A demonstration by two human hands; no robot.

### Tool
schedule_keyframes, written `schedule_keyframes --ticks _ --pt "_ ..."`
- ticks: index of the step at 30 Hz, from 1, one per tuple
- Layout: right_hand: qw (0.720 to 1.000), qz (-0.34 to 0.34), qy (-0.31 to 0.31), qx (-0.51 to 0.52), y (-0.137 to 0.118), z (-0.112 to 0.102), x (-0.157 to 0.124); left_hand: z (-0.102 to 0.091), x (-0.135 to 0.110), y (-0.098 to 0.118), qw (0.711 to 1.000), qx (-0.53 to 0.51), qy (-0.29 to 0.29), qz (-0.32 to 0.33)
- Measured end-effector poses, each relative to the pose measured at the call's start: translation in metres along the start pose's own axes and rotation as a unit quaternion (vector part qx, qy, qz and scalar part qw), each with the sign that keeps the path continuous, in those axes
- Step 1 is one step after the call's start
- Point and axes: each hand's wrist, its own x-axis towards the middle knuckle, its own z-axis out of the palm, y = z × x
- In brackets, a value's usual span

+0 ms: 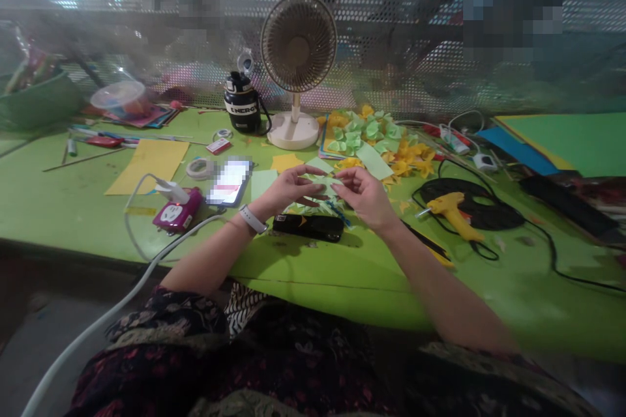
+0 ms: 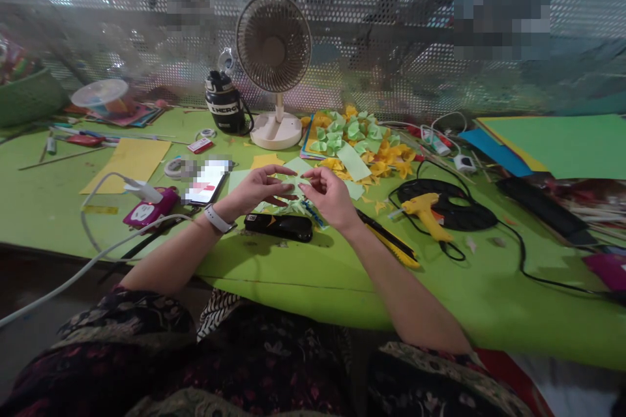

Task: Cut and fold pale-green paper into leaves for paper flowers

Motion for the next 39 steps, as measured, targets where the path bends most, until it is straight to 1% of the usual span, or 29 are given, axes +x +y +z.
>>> schedule_keyframes --ticks 3,9,13,17,23,29,34,39 --pt "1.0 -0.005 0.002 0.008 -0.0016 -0.0016 0.0008 -0.0028 0.0 0.0014 1.0 0.006 0.0 -0.014" --pt "1.0 -0.002 0.005 0.012 -0.0046 -0.002 0.001 -0.0018 -0.0007 0.0029 0.999 0.033 0.001 0.01" --pt "1.0 -0.011 0.014 0.001 -0.0059 -0.0011 -0.0001 0.0009 -0.0015 0.0042 0.999 0.032 0.016 0.01" --pt "1.0 -0.017 0.021 -0.012 -0.0066 -0.001 -0.0008 0.001 -0.0019 0.0052 0.999 0.033 0.013 0.025" --pt "1.0 0.005 0.011 0.011 -0.0068 -0.0024 -0.0005 -0.0006 -0.002 0.0044 0.998 0.046 0.01 0.036" --pt "1.0 0.008 0.01 0.018 -0.0053 -0.0029 -0.0007 -0.0023 -0.0007 0.0023 0.998 0.048 0.006 0.039" --pt "0.999 0.021 0.019 0.026 -0.0041 -0.004 0.0004 -0.0007 -0.0012 0.0038 0.997 0.056 0.005 0.05" --pt "0.998 0.048 -0.024 0.032 -0.0066 -0.007 0.0034 0.0013 -0.0013 0.0046 0.995 0.072 0.004 0.065"
